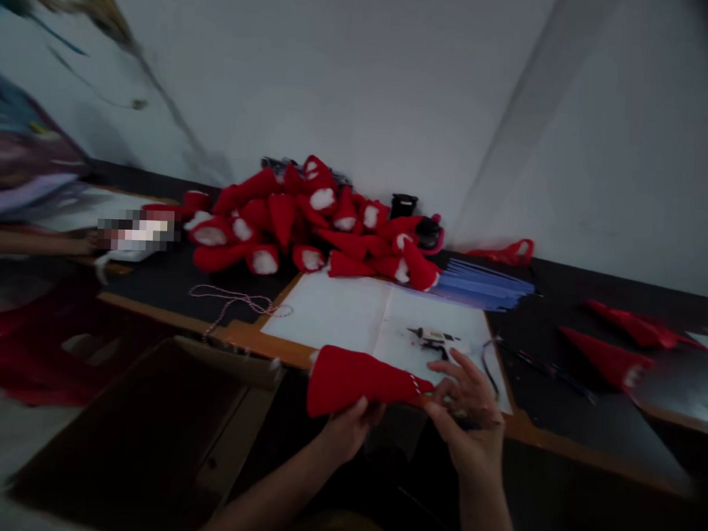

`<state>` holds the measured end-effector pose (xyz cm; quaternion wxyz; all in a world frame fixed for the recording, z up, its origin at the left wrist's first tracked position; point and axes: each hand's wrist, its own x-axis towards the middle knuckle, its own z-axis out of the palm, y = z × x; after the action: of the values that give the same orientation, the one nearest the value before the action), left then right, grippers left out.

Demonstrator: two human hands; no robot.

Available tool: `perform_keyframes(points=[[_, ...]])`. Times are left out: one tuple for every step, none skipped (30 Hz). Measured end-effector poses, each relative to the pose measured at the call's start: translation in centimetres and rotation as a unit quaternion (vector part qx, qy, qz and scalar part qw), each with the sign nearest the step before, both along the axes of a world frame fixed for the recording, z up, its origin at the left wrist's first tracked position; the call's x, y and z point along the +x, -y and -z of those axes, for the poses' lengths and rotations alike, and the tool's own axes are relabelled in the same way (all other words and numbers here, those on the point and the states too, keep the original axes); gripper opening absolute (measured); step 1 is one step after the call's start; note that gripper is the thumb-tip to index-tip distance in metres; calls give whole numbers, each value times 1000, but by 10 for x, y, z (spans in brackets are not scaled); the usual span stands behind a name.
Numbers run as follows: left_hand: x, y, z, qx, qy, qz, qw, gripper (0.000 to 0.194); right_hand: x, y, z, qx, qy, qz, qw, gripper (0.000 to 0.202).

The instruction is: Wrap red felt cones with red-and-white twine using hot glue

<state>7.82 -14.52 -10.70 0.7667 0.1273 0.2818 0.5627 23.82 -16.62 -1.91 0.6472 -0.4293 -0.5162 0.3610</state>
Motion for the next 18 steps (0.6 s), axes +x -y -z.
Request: perform_keyframes(points=[[1,1,-1,12,-6,7,1000,38,0,-1,1,-26,11,-10,1000,59],[1,1,-2,23,-13,14,1000,40,0,-1,2,-51,24,-21,998,57],[1,1,-3,30,-20,19,999,43,0,-1,4,-68,33,-26,997,56],[2,1,-3,35,-25,20,999,45,-1,-2,6,-82,43,-28,995,54],[2,1,-4,41,-30,18,999,47,-2,-2,8,-89,53,-22,994,49],[2,0,-3,50,-34,16,998,50,-4,-3,10,-92,61,-12,994,44],[2,-1,-3,61,-39,14,997,52,-5,-3,12,-94,69,1,993,39],[2,-2,-2,77,-48,12,996,54,-6,-4,14,-95,74,17,993,35],[2,-3,-2,101,-63,12,993,56,-7,-6,15,-96,75,35,992,34],[2,-4,-2,134,-87,17,987,58,-8,-8,17,-98,69,52,991,34],[2,-5,-3,174,-120,27,977,59,-8,-11,19,-100,60,65,991,35],[2,-4,-5,215,-162,36,962,59,-8,-15,21,-99,48,80,991,36],[1,-3,-8,253,-210,48,943,55,-8,-18,22,-97,34,94,990,37],[0,-1,-13,286,-263,56,920,49,-8,-21,24,-96,22,106,990,39],[-1,2,-17,314,-322,61,891,42,-7,-24,26,-95,12,117,988,40],[-3,6,-23,339,-380,61,858,37,-6,-27,28,-94,6,125,988,40],[-5,10,-28,363,-436,55,821,33,-6,-29,30,-93,7,132,987,40],[-6,14,-33,390,-487,48,780,31,-6,-30,32,-90,13,138,986,40]])
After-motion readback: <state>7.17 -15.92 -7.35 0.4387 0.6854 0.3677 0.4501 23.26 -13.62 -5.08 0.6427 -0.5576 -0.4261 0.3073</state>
